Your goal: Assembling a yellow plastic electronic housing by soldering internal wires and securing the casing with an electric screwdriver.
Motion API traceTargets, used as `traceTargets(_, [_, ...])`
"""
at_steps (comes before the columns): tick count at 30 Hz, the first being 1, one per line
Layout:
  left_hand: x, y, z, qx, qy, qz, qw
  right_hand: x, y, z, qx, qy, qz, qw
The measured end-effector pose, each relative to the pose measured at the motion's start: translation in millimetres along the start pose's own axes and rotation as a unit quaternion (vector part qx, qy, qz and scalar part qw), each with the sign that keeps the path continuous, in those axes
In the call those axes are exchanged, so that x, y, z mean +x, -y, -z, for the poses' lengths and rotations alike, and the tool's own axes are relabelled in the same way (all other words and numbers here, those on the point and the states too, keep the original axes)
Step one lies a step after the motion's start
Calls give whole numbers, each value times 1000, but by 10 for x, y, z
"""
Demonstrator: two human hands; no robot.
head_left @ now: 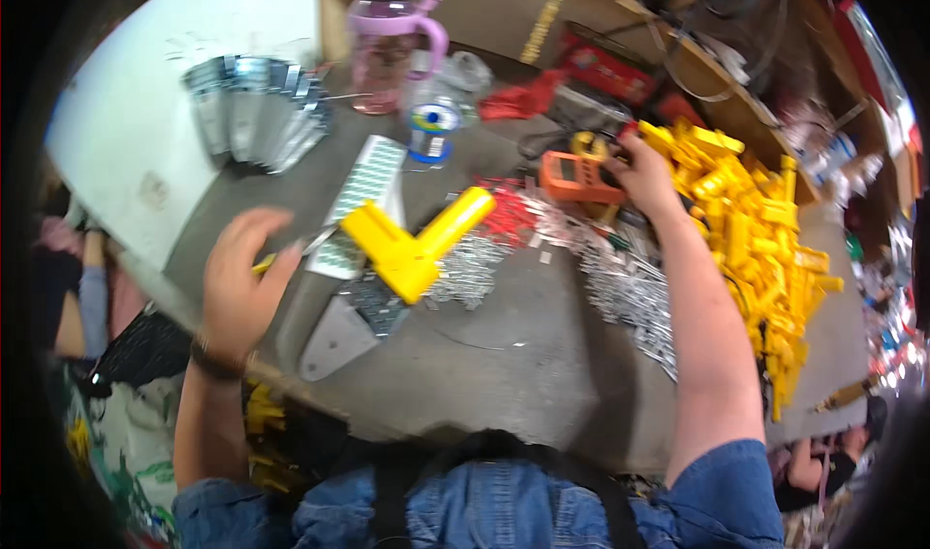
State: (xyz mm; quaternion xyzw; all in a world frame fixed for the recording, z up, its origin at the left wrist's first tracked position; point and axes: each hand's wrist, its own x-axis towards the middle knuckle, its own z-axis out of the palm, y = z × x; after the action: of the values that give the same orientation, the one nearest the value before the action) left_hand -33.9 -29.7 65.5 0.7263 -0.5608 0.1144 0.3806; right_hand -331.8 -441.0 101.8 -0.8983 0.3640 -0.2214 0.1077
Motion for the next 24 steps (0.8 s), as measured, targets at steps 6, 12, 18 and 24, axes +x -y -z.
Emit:
traceTargets(6, [741,919,-132,158,-170,90,969,-161,-103,-107,-27,-90,26,995])
traceTargets(12, [1009,1256,-225,168,-100,191,962,-1423,435,54,85,-33,118,989])
traceTargets(18, [793,383,-235,-41,-80,57,994,-2369,-14,343,-2,-31,68,997])
traceTargets(24, [-253,-1216,-460,-81,338,-225,910,-2124,-436,579,18,-60,-56,996])
